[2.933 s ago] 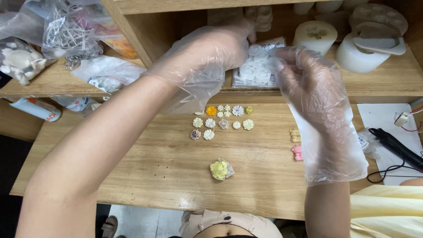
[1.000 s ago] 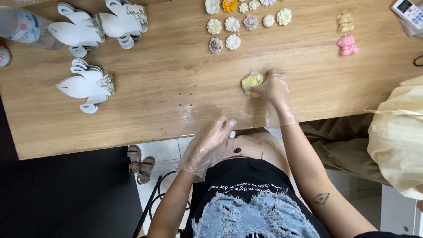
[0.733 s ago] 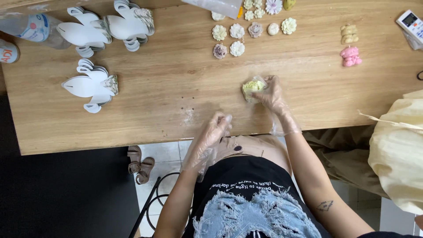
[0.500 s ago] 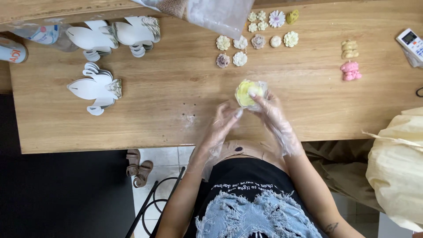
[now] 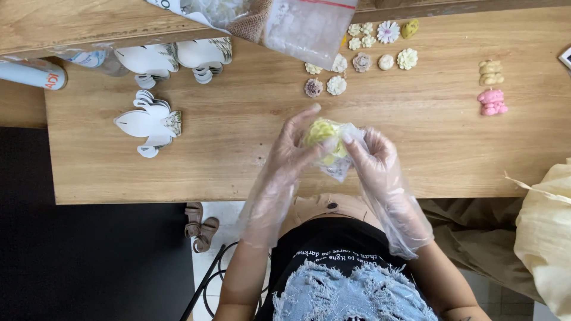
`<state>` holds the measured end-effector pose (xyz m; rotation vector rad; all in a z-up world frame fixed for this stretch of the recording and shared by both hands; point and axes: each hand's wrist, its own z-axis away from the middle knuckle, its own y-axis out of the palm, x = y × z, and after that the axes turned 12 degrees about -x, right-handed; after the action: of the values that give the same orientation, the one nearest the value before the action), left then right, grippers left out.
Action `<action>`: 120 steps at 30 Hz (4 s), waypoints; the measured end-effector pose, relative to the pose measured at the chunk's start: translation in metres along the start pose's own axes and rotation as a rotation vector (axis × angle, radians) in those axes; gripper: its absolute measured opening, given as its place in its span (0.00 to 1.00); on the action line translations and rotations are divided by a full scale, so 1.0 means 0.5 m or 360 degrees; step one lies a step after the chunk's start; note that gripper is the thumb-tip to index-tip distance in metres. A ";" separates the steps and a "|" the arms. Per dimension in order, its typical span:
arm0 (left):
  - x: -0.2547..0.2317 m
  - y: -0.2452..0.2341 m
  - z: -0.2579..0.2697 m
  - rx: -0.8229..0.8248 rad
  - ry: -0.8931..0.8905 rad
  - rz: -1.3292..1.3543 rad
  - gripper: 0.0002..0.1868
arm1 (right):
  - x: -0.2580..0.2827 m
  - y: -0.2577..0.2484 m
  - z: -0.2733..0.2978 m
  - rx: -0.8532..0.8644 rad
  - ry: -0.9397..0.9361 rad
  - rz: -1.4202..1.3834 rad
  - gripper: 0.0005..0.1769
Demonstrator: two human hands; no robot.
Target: The recorder packages various flower-shaped decorative candles into plastic bags and cardboard boxes.
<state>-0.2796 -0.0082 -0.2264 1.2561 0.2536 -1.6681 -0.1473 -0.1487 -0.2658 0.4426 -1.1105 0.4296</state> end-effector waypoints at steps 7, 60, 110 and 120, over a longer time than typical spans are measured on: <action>-0.052 0.034 0.035 0.0233 -0.0226 -0.0150 0.34 | 0.059 -0.014 0.018 0.0072 -0.0159 0.0187 0.16; -0.035 0.009 0.036 0.0044 0.0332 -0.0318 0.19 | 0.032 -0.072 0.025 0.0407 0.0157 -0.0387 0.10; 0.102 0.036 -0.011 -0.0048 0.1002 -0.0690 0.12 | 0.147 -0.048 0.037 0.0529 0.0257 0.0000 0.28; 0.144 0.039 -0.020 -0.0254 0.0765 -0.0390 0.27 | 0.080 -0.089 -0.027 0.0573 0.0368 0.0230 0.26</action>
<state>-0.2560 -0.0526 -0.2824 1.5354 0.8440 -1.4867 -0.0980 -0.1744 -0.2395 0.6132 -0.8438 0.7948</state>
